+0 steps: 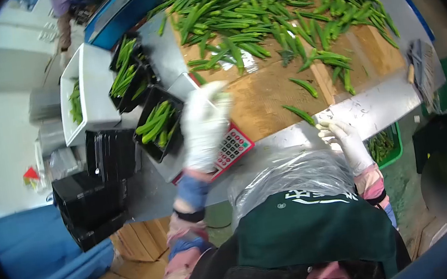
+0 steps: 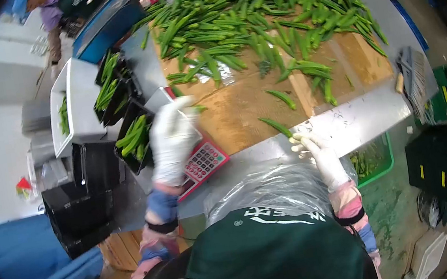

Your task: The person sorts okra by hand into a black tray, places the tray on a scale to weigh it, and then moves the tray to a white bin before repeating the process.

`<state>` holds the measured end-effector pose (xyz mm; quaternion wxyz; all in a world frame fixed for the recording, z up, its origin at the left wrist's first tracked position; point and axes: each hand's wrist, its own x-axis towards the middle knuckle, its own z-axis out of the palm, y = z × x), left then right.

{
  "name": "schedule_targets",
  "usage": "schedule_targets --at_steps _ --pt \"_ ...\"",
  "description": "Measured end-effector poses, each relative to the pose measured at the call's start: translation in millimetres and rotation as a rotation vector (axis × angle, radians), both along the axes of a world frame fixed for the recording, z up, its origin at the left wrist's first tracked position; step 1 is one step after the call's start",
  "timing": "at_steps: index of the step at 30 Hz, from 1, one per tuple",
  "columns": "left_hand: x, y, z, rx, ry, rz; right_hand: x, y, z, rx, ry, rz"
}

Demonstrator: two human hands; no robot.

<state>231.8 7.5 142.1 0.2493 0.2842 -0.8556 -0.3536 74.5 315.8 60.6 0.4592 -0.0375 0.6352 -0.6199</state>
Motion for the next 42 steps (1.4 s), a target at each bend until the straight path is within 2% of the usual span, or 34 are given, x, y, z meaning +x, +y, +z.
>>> schedule_targets --at_steps 2,3,4,6,7,8,13,14,17,19,20,21,23,24,25,27,31,35,36,39,40,42 --pt "-30 27 -47 -0.4 0.045 -0.33 0 -7 6 0.061 0.032 0.037" --pt "-41 44 -77 -0.291 0.039 -0.397 0 -11 17 0.101 0.008 0.041" --pt "-69 61 -64 -0.19 -0.591 -0.584 3 -9 11 0.074 0.025 0.03" --pt "-74 87 -145 -0.384 -0.366 -0.624 0 -2 1 0.079 0.114 0.064" --pt "-79 96 -168 -0.498 -0.287 -0.611 -3 3 -5 0.075 0.12 0.045" --pt "-86 99 -173 -0.515 -0.349 -0.59 -5 8 -10 0.076 0.111 0.036" --pt "-96 101 -153 -0.452 -0.572 -0.537 -12 27 -34 0.055 0.047 0.003" --pt "-96 102 -153 -0.331 -0.518 -0.498 -14 27 -38 0.063 0.047 0.015" --pt "-103 100 -157 -0.037 -0.123 -0.404 -14 24 -37 0.106 0.033 0.042" --pt "-114 89 -151 -0.164 -0.101 -0.387 -10 11 -23 0.167 0.027 0.032" --pt "-125 81 -123 -0.12 -0.296 -0.42 -10 8 -17 0.162 0.035 0.057" --pt "-130 79 -144 -0.231 -0.06 -0.406 -9 8 -13 0.164 0.046 0.07" --pt "-145 74 -138 -0.272 -0.299 -0.463 -7 10 -17 0.157 0.011 0.038" --pt "-151 71 -151 -0.325 -0.389 -0.503 -7 13 -24 0.156 0.035 0.037" --pt "-155 68 -168 -0.379 -0.417 -0.543 -7 15 -31 0.149 0.053 0.047" --pt "-159 63 -169 -0.402 -0.416 -0.564 -9 18 -35 0.159 0.056 0.036" --pt "-189 47 -148 -0.497 -0.543 -0.657 -11 26 -46 0.137 0.015 -0.04" --pt "-218 45 -140 -0.107 -0.388 -0.552 -16 32 -53 0.123 0.0 -0.08" --pt "-228 49 -134 -0.059 -0.282 -0.522 -15 32 -55 0.126 -0.006 -0.087" --pt "-260 64 -123 -0.132 -0.215 -0.482 -17 32 -59 0.13 -0.005 -0.091" --pt "-271 69 -132 -0.176 -0.214 -0.486 -17 31 -58 0.134 -0.005 -0.098" --pt "-285 80 -144 -0.245 -0.22 -0.601 -18 29 -56 0.141 -0.004 -0.11"
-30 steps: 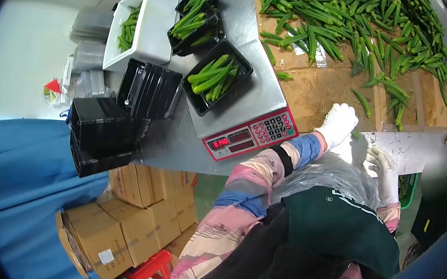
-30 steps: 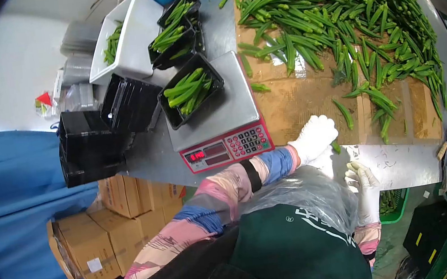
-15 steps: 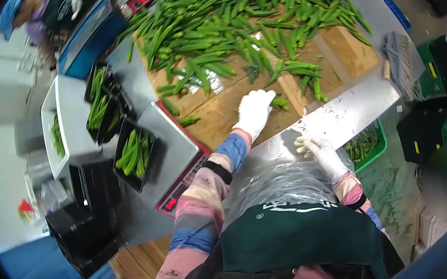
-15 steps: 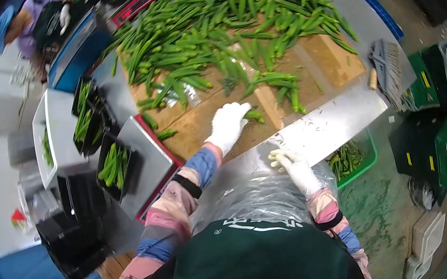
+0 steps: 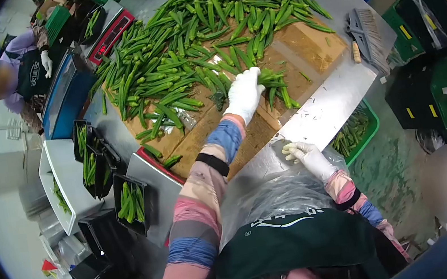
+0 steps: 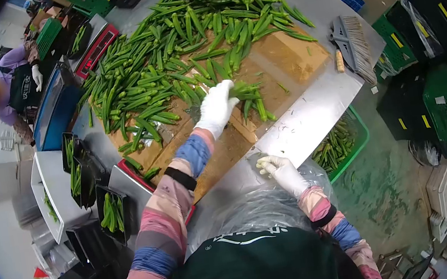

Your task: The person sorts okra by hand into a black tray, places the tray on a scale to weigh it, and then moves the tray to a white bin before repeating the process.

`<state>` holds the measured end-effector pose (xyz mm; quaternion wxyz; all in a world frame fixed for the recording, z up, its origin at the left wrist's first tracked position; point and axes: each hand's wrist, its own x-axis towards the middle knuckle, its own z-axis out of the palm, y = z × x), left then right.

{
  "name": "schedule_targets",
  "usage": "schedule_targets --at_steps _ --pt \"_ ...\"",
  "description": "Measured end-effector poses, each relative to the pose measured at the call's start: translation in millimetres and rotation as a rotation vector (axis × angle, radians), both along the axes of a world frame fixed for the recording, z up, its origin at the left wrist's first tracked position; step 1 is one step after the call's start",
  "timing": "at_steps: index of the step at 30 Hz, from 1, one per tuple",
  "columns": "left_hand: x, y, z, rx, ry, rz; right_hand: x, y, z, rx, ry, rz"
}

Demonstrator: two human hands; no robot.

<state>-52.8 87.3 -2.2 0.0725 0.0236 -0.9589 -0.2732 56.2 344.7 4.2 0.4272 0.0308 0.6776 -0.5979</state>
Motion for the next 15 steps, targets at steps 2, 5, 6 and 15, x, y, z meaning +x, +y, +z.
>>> schedule_targets --at_steps 2,5,6,15 --pt "-10 14 -10 -0.132 -0.053 -0.056 -2 0 0 -0.001 0.009 -0.025" --pt "-20 34 -6 -0.174 -0.148 0.006 -1 3 -6 0.008 0.031 -0.039" --pt "-22 37 -10 -0.203 -0.168 -0.01 -1 5 -8 0.013 0.04 -0.035" --pt "5 19 -28 -0.043 -0.006 0.036 4 10 -9 0.019 0.034 -0.045"
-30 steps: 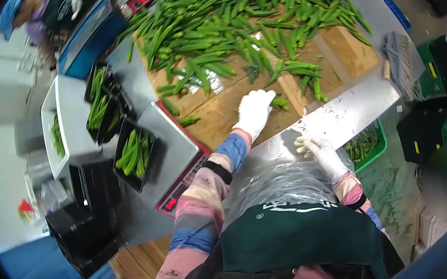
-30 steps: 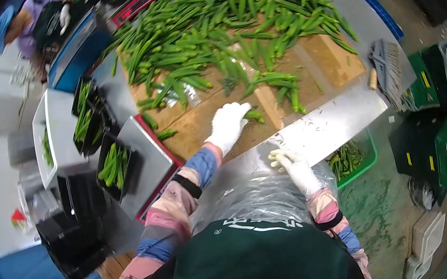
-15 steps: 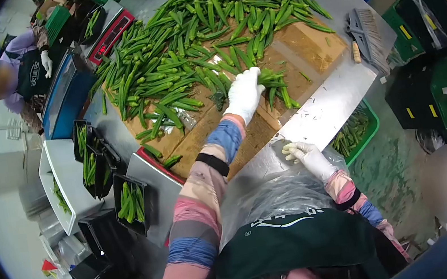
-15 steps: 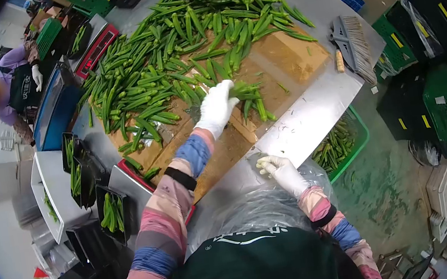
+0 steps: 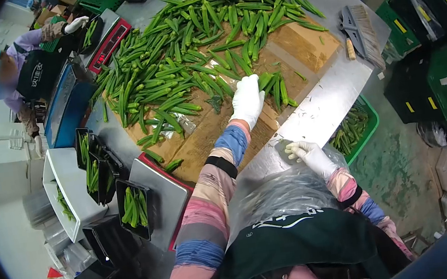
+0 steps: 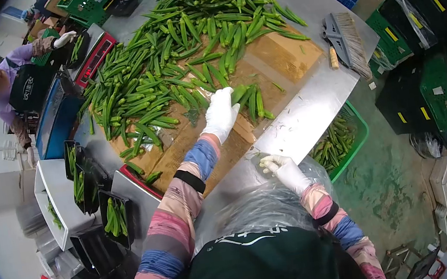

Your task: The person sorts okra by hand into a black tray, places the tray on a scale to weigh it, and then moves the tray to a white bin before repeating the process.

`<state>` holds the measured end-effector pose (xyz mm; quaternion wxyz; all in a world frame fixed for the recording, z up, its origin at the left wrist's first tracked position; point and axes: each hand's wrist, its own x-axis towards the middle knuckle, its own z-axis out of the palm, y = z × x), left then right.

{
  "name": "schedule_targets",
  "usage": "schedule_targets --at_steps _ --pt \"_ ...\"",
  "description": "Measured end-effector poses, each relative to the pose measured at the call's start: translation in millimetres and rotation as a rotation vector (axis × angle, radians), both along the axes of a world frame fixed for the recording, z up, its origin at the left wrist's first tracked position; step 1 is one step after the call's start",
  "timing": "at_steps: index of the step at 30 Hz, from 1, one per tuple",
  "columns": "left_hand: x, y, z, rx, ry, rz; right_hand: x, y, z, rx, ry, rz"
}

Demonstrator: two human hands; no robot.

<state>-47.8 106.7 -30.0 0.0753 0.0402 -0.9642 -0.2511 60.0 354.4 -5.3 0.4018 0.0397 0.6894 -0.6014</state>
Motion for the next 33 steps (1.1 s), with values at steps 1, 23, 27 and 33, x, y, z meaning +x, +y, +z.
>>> schedule_targets --at_steps 1,23,27,33 --pt "0 3 2 -0.038 0.013 -0.028 2 -1 0 0.002 -0.007 0.006" --pt "132 -27 124 2.145 -0.265 -0.088 5 29 -62 0.111 0.009 -0.085" --pt "201 -63 145 1.548 -0.01 0.171 1 28 -70 0.106 -0.001 -0.098" --pt "322 -141 171 -0.079 0.362 0.751 -7 35 -88 0.063 0.027 -0.076"
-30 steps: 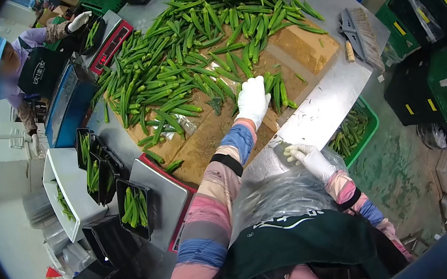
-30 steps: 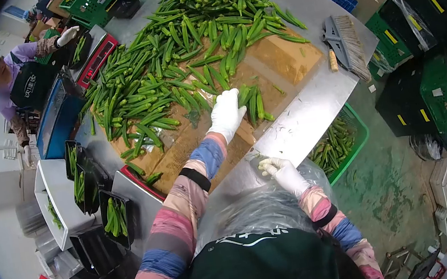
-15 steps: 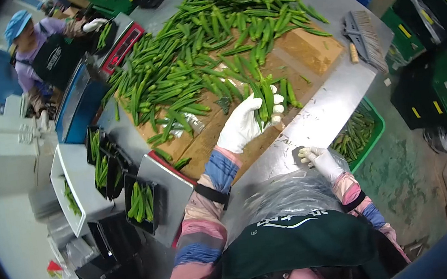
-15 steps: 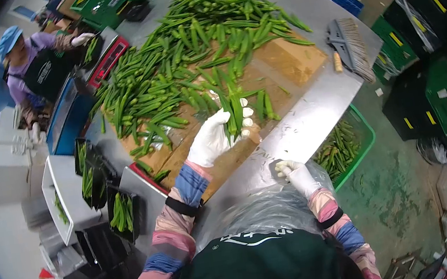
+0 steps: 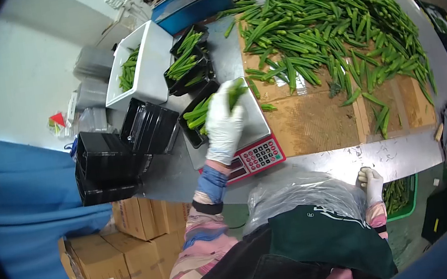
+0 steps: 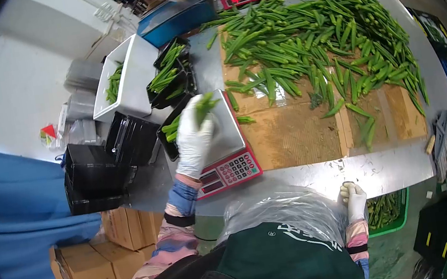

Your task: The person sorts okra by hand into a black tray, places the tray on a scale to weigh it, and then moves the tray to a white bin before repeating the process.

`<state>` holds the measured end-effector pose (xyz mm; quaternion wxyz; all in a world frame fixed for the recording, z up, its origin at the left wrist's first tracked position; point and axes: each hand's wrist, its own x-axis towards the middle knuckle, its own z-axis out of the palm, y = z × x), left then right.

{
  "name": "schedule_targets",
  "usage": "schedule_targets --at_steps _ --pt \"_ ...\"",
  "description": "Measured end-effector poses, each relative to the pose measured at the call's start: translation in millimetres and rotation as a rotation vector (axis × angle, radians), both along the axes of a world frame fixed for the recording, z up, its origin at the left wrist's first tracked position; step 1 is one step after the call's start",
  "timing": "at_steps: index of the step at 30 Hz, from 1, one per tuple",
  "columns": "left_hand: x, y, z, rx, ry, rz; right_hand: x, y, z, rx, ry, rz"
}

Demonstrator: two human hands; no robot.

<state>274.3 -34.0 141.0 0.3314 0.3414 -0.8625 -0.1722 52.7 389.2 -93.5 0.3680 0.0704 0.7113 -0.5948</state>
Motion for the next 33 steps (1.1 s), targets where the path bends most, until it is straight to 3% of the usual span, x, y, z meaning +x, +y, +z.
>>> schedule_targets --at_steps 1,3,6,9,13,16,28,29,31,32,33 --pt "20 -14 -5 -0.026 -0.076 0.132 -1 -2 -1 0.015 0.001 -0.001" --pt "62 -38 -18 -0.189 -0.299 0.068 -4 -2 -1 0.049 0.002 -0.01" --pt "97 -55 -46 -0.254 -0.363 -0.016 -6 -2 -2 0.011 -0.03 -0.021" --pt "118 -62 -26 -0.117 -0.261 -0.018 -7 -2 -4 0.016 -0.006 -0.015" --pt "153 -71 -10 -0.02 -0.158 0.298 -6 0 -6 0.004 -0.004 -0.021" --pt "171 -66 -5 -0.004 -0.087 0.35 -8 0 -5 0.016 0.016 0.001" --pt "192 -51 -65 0.269 0.124 0.53 -10 -3 5 0.056 -0.011 0.014" --pt "190 -48 -70 0.232 0.166 0.517 -10 -3 5 0.068 -0.005 0.018" --pt "175 -35 -56 -0.008 -0.007 0.503 -10 -2 4 0.081 0.011 0.023" --pt "162 -31 -48 0.057 0.089 0.442 -10 -2 3 0.085 0.021 0.025" --pt "156 -32 -55 -0.055 0.077 0.411 -9 -2 3 0.089 0.031 0.026"
